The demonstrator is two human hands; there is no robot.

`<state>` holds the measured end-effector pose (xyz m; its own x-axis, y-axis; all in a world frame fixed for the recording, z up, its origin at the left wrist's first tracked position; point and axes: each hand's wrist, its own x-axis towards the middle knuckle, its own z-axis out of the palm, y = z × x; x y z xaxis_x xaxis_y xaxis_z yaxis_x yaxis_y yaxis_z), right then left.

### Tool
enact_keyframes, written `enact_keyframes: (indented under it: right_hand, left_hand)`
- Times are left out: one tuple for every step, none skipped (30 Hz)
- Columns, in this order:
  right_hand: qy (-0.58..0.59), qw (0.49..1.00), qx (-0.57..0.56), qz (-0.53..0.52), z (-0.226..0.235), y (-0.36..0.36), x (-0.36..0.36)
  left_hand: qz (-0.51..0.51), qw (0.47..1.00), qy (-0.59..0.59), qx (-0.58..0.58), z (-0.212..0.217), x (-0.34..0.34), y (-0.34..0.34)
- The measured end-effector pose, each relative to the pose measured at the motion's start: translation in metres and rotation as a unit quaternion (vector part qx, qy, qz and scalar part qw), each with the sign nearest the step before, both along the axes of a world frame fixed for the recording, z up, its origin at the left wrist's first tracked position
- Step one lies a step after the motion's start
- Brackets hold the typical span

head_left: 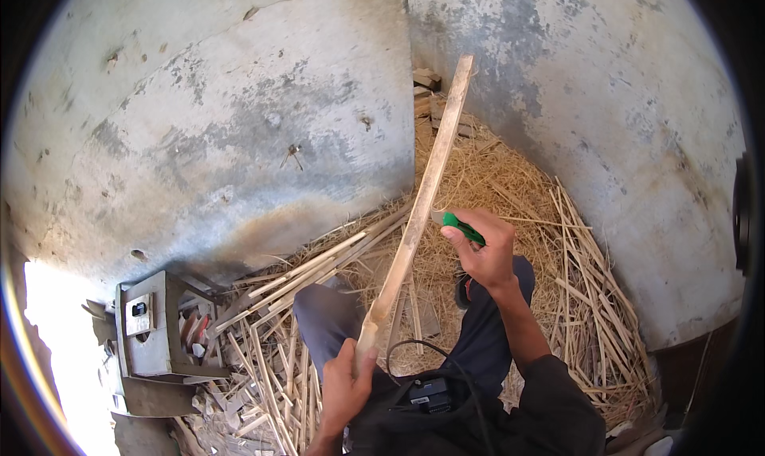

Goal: The person peels a strip of bamboo by hand using a green utility knife while sitting on a straw-covered floor.

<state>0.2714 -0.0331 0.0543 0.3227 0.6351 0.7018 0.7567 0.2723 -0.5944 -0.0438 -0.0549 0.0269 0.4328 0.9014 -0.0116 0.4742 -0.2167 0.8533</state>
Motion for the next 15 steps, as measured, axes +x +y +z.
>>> enact_keyframes:
  right_hand:
    - [0.010,1.000,-0.009,0.015,0.000,0.001,0.000]
    - [0.010,1.000,-0.009,0.016,0.000,0.000,0.000]
    - [0.018,0.999,-0.026,0.028,-0.001,-0.002,0.000]
    - [0.025,0.998,-0.042,0.041,-0.001,-0.002,0.000]
    - [0.025,0.998,-0.040,0.042,-0.003,-0.002,-0.002]
    - [0.093,0.989,-0.056,0.098,-0.006,-0.002,-0.006]
    - [0.159,0.973,-0.071,0.151,-0.008,-0.003,-0.011]
    - [0.160,0.973,-0.071,0.149,-0.013,-0.001,-0.020]
    - [0.247,0.951,-0.041,0.183,-0.018,0.005,-0.032]
    - [0.330,0.919,-0.012,0.216,-0.022,0.007,-0.039]
    - [0.321,0.924,-0.082,0.189,-0.024,0.002,-0.035]
    - [0.321,0.924,-0.082,0.190,-0.024,0.003,-0.039]
    - [0.363,0.909,-0.054,0.196,-0.022,0.006,-0.046]
    - [0.404,0.892,-0.026,0.203,-0.020,0.007,-0.050]
    - [0.404,0.892,-0.025,0.203,-0.020,0.006,-0.050]
  left_hand:
    - [-0.006,1.000,0.002,0.003,-0.003,-0.003,0.003]
    - [-0.005,1.000,0.003,0.003,-0.004,-0.006,0.006]
    - [-0.025,1.000,-0.005,-0.017,-0.005,-0.008,0.009]
    - [-0.044,0.998,-0.012,-0.036,-0.004,-0.009,0.012]
    - [-0.044,0.998,-0.011,-0.035,-0.002,-0.009,0.012]
    - [-0.041,0.996,-0.021,-0.072,-0.001,-0.008,0.013]
    - [-0.040,0.993,-0.032,-0.110,0.001,-0.007,0.013]
    - [-0.041,0.993,-0.031,-0.110,-0.001,-0.006,0.013]
    - [-0.055,0.991,-0.030,-0.116,-0.006,-0.006,0.014]
    - [-0.068,0.990,-0.030,-0.121,-0.009,-0.005,0.014]
    - [-0.068,0.990,-0.030,-0.121,-0.009,-0.006,0.016]
    - [-0.100,0.987,-0.012,-0.123,-0.007,-0.006,0.019]
    - [-0.131,0.983,0.007,-0.125,-0.006,-0.006,0.022]
    - [-0.131,0.984,0.007,-0.124,-0.007,-0.005,0.024]
    - [-0.133,0.988,-0.020,-0.069,-0.011,-0.004,0.027]
